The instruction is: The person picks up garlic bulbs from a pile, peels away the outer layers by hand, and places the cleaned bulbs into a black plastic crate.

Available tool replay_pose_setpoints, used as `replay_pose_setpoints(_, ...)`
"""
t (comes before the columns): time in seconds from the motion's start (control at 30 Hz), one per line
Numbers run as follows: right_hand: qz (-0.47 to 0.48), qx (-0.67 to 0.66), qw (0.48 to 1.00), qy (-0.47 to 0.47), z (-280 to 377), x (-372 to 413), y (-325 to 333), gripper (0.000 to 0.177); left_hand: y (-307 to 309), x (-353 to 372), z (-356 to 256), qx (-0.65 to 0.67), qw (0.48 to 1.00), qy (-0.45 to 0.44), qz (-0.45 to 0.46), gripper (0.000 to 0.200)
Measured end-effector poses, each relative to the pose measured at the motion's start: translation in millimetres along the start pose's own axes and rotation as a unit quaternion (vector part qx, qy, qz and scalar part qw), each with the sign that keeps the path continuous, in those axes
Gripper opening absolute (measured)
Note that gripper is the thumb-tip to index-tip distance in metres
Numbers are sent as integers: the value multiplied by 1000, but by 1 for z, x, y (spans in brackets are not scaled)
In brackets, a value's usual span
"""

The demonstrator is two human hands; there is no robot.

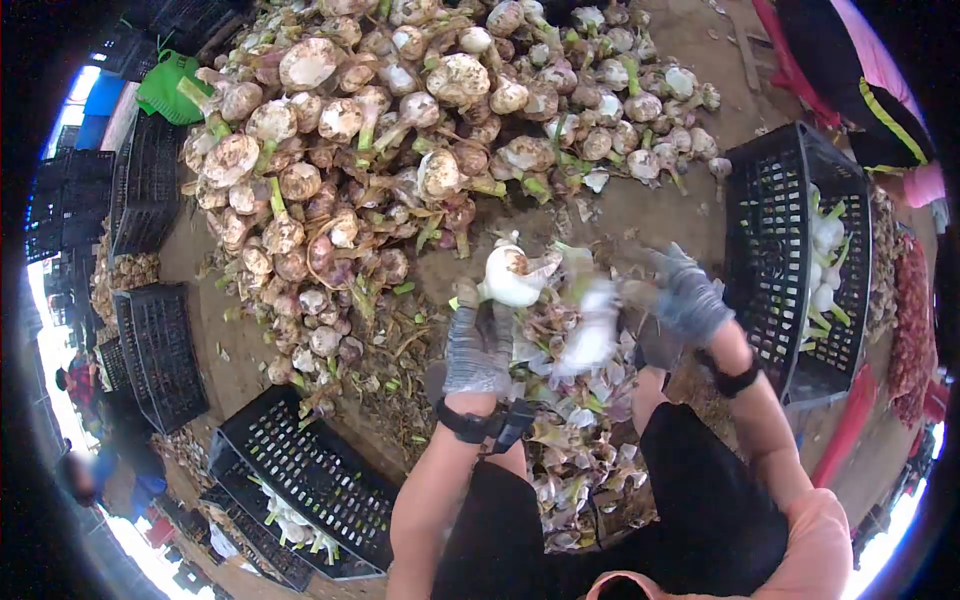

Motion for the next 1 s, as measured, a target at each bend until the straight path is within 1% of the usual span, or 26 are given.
replay_pose_setpoints(0.03, -63, 11, 998, 5, 13, -2, -3, 53, -10, 9, 2, -3, 1000, 5, -26, 37)
replay_pose_setpoints(0.1, -78, -215, 973, 41, 55, -2, 0, 53, -23, 18, 6, -43, 998, -34, -2, 36)
replay_pose_setpoints(0.13, -203, -117, 963, 135, 74, 1, 3, 49, -25, 20, 7, -65, 996, -52, 11, 35)
replay_pose_setpoints(0.2, -171, -129, 949, 230, 84, -5, -16, 36, -32, 24, 9, -102, 993, -40, 55, 35)
replay_pose_setpoints(0.23, -132, -159, 958, 198, 73, -11, -17, 24, -36, 28, 8, -114, 990, -39, 70, 35)
replay_pose_setpoints(0.27, -104, -259, 957, 73, 52, -21, -21, 19, -39, 31, 6, -126, 988, -40, 85, 36)
replay_pose_setpoints(0.3, -103, -278, 955, 13, 10, -38, -39, 20, -36, 31, 7, -83, 993, -23, 75, 41)
replay_pose_setpoints(0.33, -104, -296, 948, -47, -28, -49, -54, 22, -40, 32, 6, -38, 991, 26, 127, 46)
replay_pose_setpoints(0.37, -35, -196, 980, -31, -29, -46, -55, 26, -41, 29, 1, -28, 989, 36, 138, 47)
replay_pose_setpoints(0.4, 37, -91, 995, -14, -26, -39, -54, 31, -41, 27, 0, -17, 988, 44, 146, 48)
replay_pose_setpoints(0.43, 108, 14, 994, 2, -22, -31, -54, 35, -39, 24, 1, -15, 989, 52, 134, 47)
replay_pose_setpoints(0.5, 58, 80, 994, 42, 7, -20, -39, 45, -34, 18, 3, -9, 992, 67, 110, 45)
replay_pose_setpoints(0.53, 35, 112, 991, 64, 18, -16, -36, 50, -30, 18, 5, -25, 994, 48, 91, 45)
replay_pose_setpoints(0.57, -36, -32, 997, 68, 23, -15, -32, 56, -27, 19, 9, -40, 996, 27, 70, 44)
replay_pose_setpoints(0.6, -16, -195, 976, 94, 31, -11, -35, 56, -24, 18, 13, -57, 997, 6, 50, 44)
replay_pose_setpoints(0.63, 5, -353, 928, 117, 41, -6, -36, 57, -26, 17, 19, -90, 993, 4, 77, 41)
replay_pose_setpoints(0.67, 28, -502, 853, 137, 55, -4, -30, 57, -27, 16, 25, -122, 987, 2, 102, 38)
replay_pose_setpoints(0.7, 74, -463, 878, 97, 58, -3, -29, 57, -41, 27, 25, -216, 965, -21, 149, 41)
replay_pose_setpoints(0.73, 148, -569, 809, 20, 60, 1, -23, 55, -55, 41, 24, -308, 931, -42, 193, 45)
replay_pose_setpoints(0.77, 109, -676, 725, -72, 39, 3, -31, 55, -72, 56, 21, -288, 927, -1, 240, 53)
replay_pose_setpoints(0.8, 68, -764, 621, -163, 14, 11, -40, 55, -80, 59, 13, -293, 919, -48, 260, 50)
replay_pose_setpoints(0.87, 13, -814, 579, -33, -8, 24, 7, 55, -67, 51, -9, -358, 904, -104, 208, 50)
replay_pose_setpoints(0.9, -55, -823, 566, -22, -55, 36, 15, 57, -38, 30, -32, -443, 854, -220, 161, 50)
replay_pose_setpoints(0.93, -109, -839, 534, 10, -85, 45, 27, 59, -13, 15, -55, -519, 782, -328, 110, 50)
replay_pose_setpoints(0.97, -159, -851, 499, 46, -101, 52, 44, 61, -12, 22, -75, -461, 801, -379, 32, 50)
replay_pose_setpoints(1.0, -192, -868, 446, 104, -117, 63, 63, 64, -10, 31, -92, -398, 811, -426, -46, 49)
Point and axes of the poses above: each hand's wrist, its own x-axis away from the middle knuckle, its own y-axis out of the back of the hand, z = x × y, the point moved 5 cm from there along -x, towards the middle knuckle, and after that the axes turned 7 degrees about x, right-handed, at the moved point
